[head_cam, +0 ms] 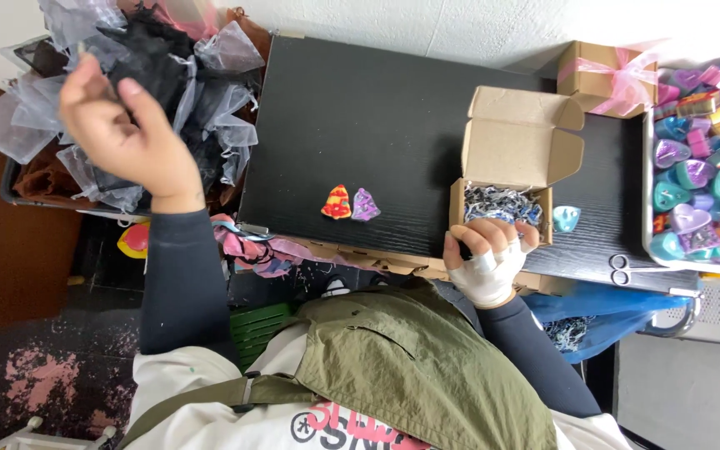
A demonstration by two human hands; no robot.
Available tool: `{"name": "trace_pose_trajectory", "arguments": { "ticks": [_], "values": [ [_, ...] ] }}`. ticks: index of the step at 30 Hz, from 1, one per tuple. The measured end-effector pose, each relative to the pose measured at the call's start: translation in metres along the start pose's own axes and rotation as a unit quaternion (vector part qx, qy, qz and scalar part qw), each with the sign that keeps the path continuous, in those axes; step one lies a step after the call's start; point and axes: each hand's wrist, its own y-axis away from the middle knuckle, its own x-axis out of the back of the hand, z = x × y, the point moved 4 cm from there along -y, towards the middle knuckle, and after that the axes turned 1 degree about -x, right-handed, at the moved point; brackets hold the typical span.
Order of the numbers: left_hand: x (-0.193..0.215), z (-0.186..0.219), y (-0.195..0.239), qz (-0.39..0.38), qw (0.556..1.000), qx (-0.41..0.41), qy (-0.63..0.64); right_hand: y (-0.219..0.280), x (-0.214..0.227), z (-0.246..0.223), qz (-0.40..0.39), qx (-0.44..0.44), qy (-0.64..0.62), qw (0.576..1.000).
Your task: Packing small items into a gift box and tying it with a ribbon.
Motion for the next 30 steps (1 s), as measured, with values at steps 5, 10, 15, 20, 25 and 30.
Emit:
{"name": "trace_pose_trajectory", "arguments": {
  "ticks": [5,10,15,20,25,30],
  "values": [
    [0.008,0.011,-0.005,0.013,0.966,0.151,0.207,-0.002,0.002,0.001,0.014,-0.002,-0.002,1.000],
    [0.006,0.057,0.001,-0.222,0.973,-0.012,-0.062,0.000,0.001,0.003,0.012,-0.003,-0.001,1.000],
    [-0.003,0.059,0.012,-0.334,0.881,-0.089,-0.323,0.001,0.000,0.005,0.021,-0.005,-0.011,1.000],
    [0.015,0.004,0.035,-0.291,0.903,-0.055,-0.312,0.003,0.002,0.004,0.014,-0.012,-0.006,1.000],
    [0.011,0.040,0.006,-0.232,0.911,-0.047,-0.337,0.005,0.000,0.007,0.012,-0.014,-0.009,1.000],
    [0.008,0.065,0.001,-0.103,0.921,-0.214,-0.309,0.003,0.003,0.008,0.035,-0.009,-0.009,0.999]
  ]
}}
